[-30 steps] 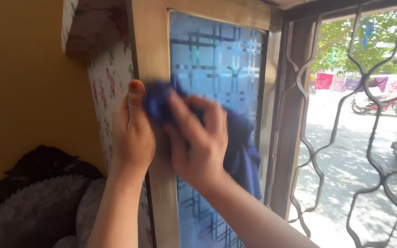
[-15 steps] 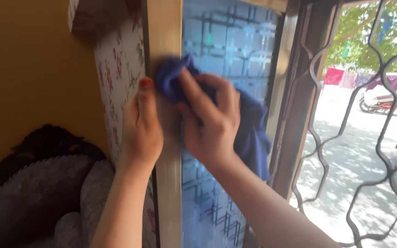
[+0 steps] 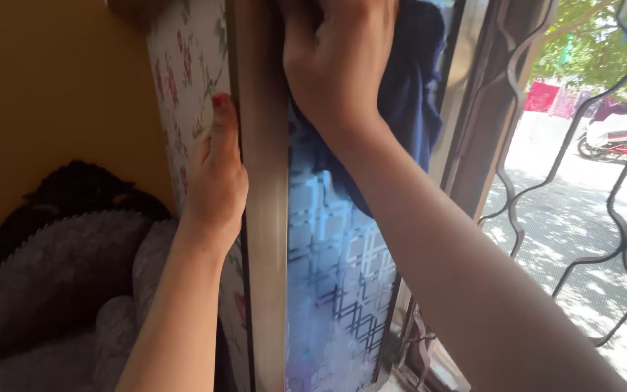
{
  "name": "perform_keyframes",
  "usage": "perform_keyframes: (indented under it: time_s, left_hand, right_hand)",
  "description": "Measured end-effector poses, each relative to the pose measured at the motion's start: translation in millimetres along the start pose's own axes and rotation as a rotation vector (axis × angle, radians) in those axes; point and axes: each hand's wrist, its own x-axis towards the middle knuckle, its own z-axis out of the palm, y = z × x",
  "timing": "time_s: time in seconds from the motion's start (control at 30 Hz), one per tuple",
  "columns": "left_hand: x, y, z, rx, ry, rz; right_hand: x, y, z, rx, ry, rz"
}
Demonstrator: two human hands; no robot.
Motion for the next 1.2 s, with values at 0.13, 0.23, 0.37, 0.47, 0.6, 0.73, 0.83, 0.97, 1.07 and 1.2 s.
perform_keyframes:
  time_s: [0.13, 0.23, 0.37, 0.47, 0.6, 0.73, 0.83, 0.97, 1.07, 1.2]
  left_hand:
    - [-4.3, -2.8, -0.9, -0.18, -0.077, -0.025]
    - [-11.8, -29.1, -13.1, -0.338, -0.163, -0.047]
    - [-38.3, -40.2, -21.4, -0.271, -0.147, -0.042]
    - [-64.3, -45.6, -23.9, -0.265, -0.1, -0.185]
    - [-78.1, -81.8, -38.2, -0.289, -0.067, -0.072]
    - [-80.0, -59.8, -24.6, -0.224, -0.045, -0.155]
    - [-80.0, -51.0, -18.9, -0.278, -0.014, -0.147]
    - [-86.3, -69.2, -36.2, 0.069, -0.005, -0.024]
    - [-86.3, -60.3, -26.2, 0.15, 0.031, 0.031]
    - [-88.4, -51.2, -26.4, -0.125, 0.037, 0.028]
  right_hand:
    - [-51.8, -42.7, -45.3, 0.065, 0.032, -0.205]
    - [-97.3, -52.7, -65.1, 0.081, -0.076, -0.26]
    - [-155.8, -45.6, -80.9, 0.146, -0.179, -0.341]
    - [-166.5, -40.0, -90.1, 0.195, -0.243, -0.392]
    - [-132.5, -27.5, -72.8, 0.231, -0.158, -0.375]
    - [-120.3, -42.2, -55.9, 0.142, -0.085, -0.167]
    - [-134.8, -54.6, -63.6, 0.069, -0.063, -0.075]
    - [-170.5, -62.5, -82.7, 0.09, -0.144, -0.14]
    - [-182.2, -54.5, -90.6, 0.137, -0.183, -0.175]
    - [-172.4, -55.7, -82.8, 0.165, -0.162, -0.076]
